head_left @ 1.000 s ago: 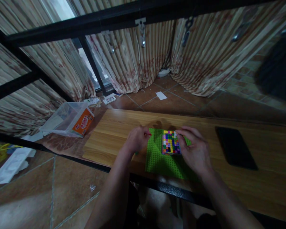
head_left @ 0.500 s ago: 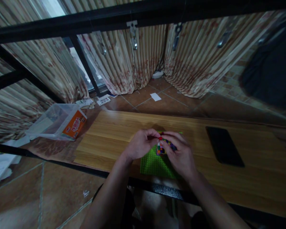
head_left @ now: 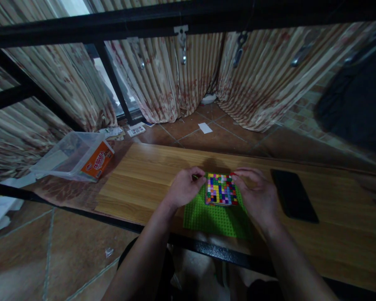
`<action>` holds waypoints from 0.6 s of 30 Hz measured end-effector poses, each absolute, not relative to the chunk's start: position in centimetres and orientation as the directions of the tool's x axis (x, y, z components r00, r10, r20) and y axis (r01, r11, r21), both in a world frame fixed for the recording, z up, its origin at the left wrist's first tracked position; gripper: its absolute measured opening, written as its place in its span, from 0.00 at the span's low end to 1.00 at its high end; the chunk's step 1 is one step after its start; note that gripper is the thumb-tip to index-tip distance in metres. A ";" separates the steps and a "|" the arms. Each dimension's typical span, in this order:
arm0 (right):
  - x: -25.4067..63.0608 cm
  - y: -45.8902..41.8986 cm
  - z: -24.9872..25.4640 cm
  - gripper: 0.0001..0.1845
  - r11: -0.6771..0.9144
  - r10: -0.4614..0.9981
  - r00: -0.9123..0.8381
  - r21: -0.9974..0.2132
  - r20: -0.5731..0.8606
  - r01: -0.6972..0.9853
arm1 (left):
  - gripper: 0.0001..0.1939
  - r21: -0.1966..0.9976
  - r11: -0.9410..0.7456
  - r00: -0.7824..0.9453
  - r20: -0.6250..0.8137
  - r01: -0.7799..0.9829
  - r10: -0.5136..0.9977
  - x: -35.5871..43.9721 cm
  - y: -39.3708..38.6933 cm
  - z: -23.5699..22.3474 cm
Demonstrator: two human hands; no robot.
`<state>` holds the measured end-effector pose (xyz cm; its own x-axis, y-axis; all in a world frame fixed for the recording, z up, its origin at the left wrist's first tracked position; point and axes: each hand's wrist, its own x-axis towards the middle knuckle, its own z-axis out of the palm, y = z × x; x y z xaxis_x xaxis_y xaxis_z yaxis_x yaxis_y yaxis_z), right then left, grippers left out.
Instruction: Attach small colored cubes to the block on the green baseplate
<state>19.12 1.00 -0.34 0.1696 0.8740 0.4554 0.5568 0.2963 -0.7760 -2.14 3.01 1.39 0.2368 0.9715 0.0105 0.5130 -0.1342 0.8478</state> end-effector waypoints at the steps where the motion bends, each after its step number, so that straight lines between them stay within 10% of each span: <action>1: 19.2 1.0 -0.4 0.07 0.290 0.880 0.159 -0.771 0.448 0.567 | 0.09 0.831 -0.135 0.243 0.000 0.540 0.970 -2.1 3.0 1.4; 18: 16.8 2.1 -1.4 0.08 0.390 0.872 -0.063 -0.612 0.485 0.688 | 0.12 0.816 -0.175 0.287 0.011 0.551 0.958 -1.4 2.4 1.6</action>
<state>16.79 2.05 -1.42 -0.0629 0.8721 0.4853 0.6876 0.3903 -0.6122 -1.35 2.38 1.56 0.2868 0.9579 0.0114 0.5510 -0.1747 0.8160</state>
